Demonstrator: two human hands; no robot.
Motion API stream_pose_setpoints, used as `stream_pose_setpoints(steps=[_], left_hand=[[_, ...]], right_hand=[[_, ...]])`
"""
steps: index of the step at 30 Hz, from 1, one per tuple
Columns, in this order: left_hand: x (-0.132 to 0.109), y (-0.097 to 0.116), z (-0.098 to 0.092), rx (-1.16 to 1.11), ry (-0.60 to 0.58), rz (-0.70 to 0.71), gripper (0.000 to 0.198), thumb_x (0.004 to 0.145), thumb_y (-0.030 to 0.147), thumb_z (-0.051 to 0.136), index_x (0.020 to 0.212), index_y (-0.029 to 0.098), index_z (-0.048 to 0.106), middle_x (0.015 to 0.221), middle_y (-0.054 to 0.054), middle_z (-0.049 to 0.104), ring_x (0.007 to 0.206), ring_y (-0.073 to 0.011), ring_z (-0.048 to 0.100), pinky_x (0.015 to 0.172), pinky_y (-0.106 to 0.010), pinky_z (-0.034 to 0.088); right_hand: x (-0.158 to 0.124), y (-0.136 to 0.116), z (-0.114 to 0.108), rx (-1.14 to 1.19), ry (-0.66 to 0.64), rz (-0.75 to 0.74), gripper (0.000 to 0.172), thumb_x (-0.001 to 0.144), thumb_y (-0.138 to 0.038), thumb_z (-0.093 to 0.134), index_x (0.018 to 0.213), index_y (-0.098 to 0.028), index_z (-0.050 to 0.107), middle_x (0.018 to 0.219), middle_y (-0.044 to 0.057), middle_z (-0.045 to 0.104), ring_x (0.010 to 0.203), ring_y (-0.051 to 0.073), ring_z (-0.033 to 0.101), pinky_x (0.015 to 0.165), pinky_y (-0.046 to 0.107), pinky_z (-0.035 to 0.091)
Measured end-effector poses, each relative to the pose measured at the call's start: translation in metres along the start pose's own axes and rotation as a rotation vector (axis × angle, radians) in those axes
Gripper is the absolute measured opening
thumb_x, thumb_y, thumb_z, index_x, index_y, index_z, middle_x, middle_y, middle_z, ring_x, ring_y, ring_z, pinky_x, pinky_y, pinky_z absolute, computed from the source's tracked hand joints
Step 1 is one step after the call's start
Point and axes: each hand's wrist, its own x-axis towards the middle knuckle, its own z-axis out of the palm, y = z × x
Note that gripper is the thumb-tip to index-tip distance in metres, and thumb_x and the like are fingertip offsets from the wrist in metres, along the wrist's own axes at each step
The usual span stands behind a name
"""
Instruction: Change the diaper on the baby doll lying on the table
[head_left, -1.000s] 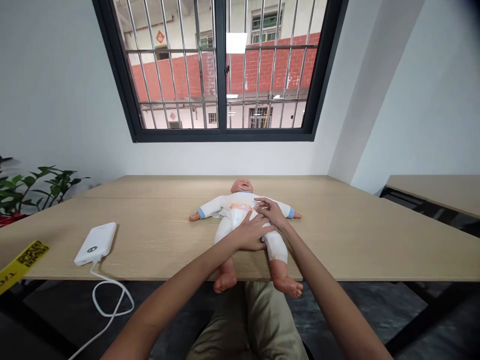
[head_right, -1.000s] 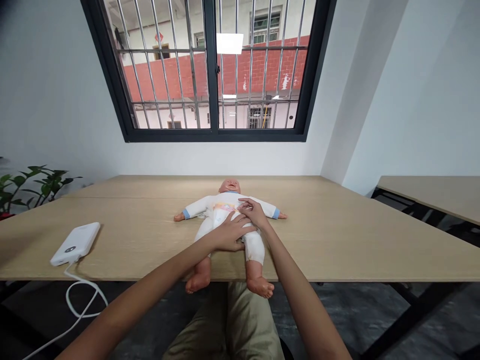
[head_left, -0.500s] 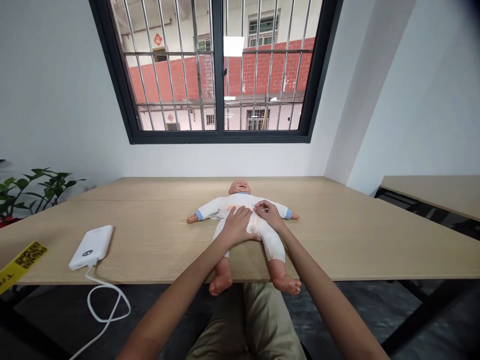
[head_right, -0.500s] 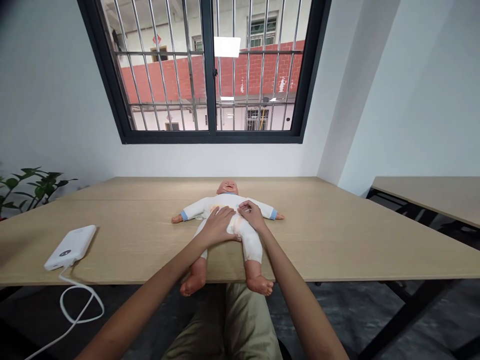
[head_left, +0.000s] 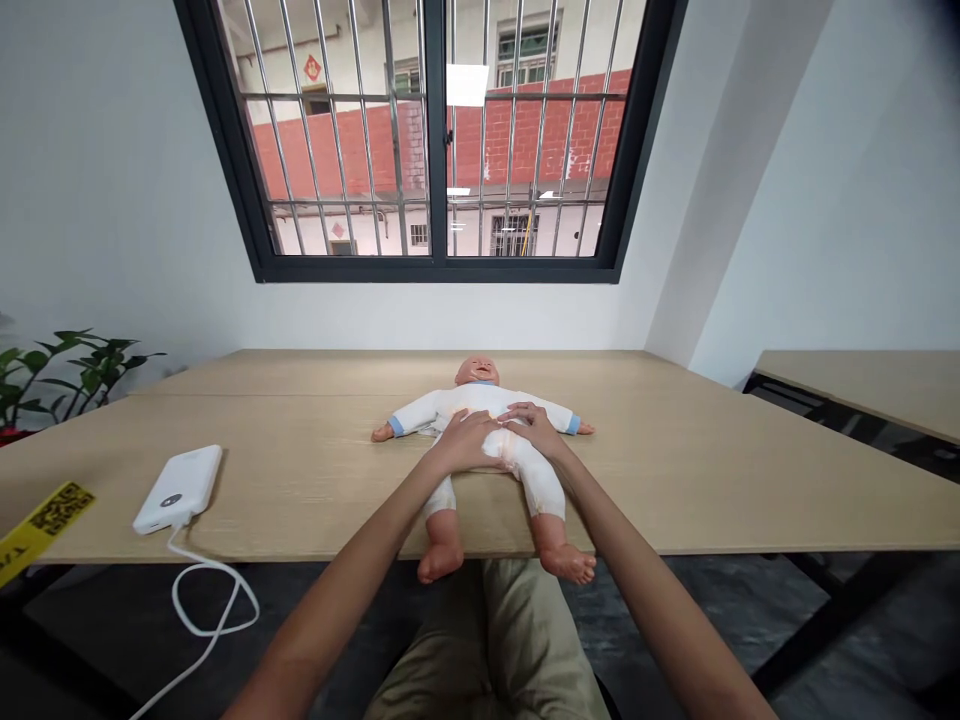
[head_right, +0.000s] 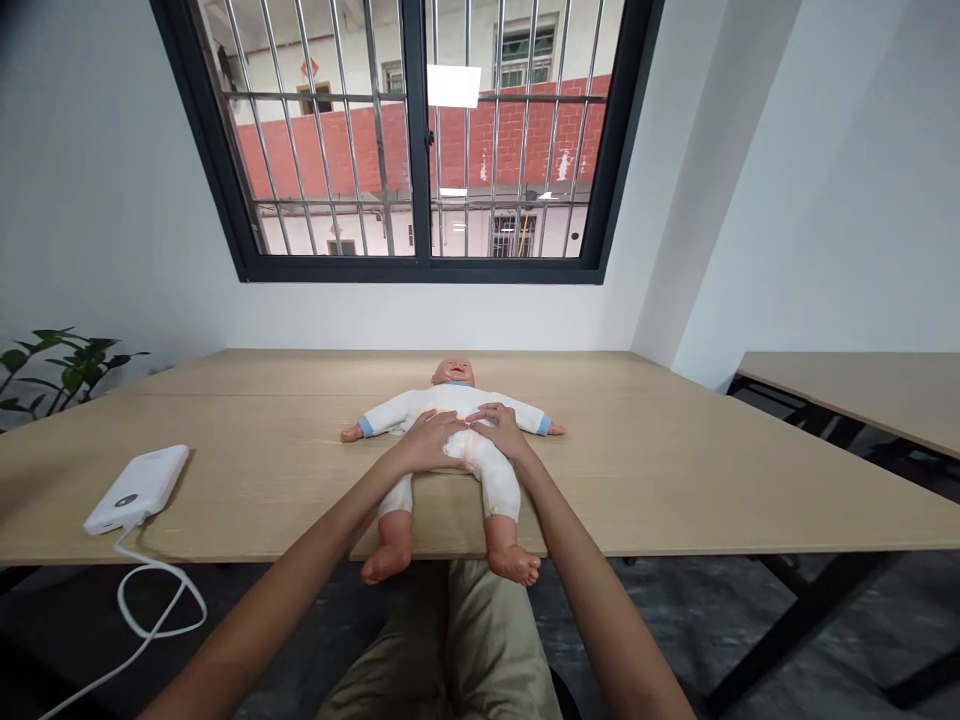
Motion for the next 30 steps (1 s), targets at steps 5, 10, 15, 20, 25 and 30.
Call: stream_pose_setpoints(steps=[5,10,15,20,25,30], left_hand=[[0.007,-0.034,-0.027,-0.425,0.109,-0.055,0.034,0.080,0.046,0.060,0.094,0.018,0.072,0.104,-0.009,0.071,0.100,-0.0258,0.062,0.091,-0.034,0.046],[-0.008,-0.086,-0.042,-0.403,0.385,-0.254,0.032,0.087,0.037,0.047,0.094,0.012,0.067,0.094,-0.014,0.071,0.081,-0.0190,0.063,0.072,-0.029,0.049],[-0.025,-0.112,-0.040,-0.245,0.223,-0.318,0.014,0.072,0.014,0.054,0.075,0.014,0.067,0.079,-0.006,0.071,0.073,-0.0172,0.061,0.068,-0.027,0.047],[-0.029,-0.121,-0.031,-0.056,0.114,-0.355,0.032,0.061,0.001,0.050,0.083,0.015,0.069,0.092,-0.007,0.072,0.088,-0.0217,0.060,0.083,-0.031,0.046],[-0.034,-0.130,-0.028,0.034,0.047,-0.427,0.040,0.060,0.001,0.053,0.093,0.015,0.070,0.106,-0.010,0.070,0.098,-0.0246,0.061,0.087,-0.030,0.045],[-0.037,-0.130,-0.030,0.065,0.059,-0.500,0.024,0.065,0.006,0.055,0.084,0.014,0.069,0.092,-0.009,0.070,0.087,-0.0223,0.062,0.075,-0.027,0.044]], right_hand=[[0.002,0.006,-0.002,-0.015,-0.029,-0.069,0.017,0.074,-0.036,0.068,0.082,-0.023,0.075,0.097,0.007,0.069,0.103,0.025,0.059,0.098,0.041,0.042],[0.002,0.010,-0.004,-0.066,-0.032,-0.112,0.018,0.077,-0.037,0.064,0.085,-0.025,0.074,0.104,0.006,0.068,0.107,0.025,0.058,0.101,0.042,0.038],[0.001,0.005,-0.002,-0.149,-0.017,-0.054,0.023,0.082,-0.043,0.058,0.091,-0.025,0.070,0.104,0.004,0.068,0.108,0.025,0.056,0.102,0.044,0.036],[0.000,-0.004,0.000,-0.104,-0.029,-0.062,0.023,0.084,-0.044,0.056,0.089,-0.025,0.068,0.102,0.004,0.069,0.102,0.024,0.059,0.096,0.040,0.040],[-0.001,-0.008,0.001,-0.068,-0.030,-0.043,0.024,0.084,-0.044,0.056,0.090,-0.024,0.068,0.102,0.005,0.069,0.104,0.024,0.059,0.098,0.040,0.040],[-0.001,-0.006,0.001,-0.056,-0.034,-0.033,0.026,0.084,-0.047,0.057,0.090,-0.025,0.069,0.103,0.005,0.068,0.106,0.024,0.058,0.101,0.040,0.038]])
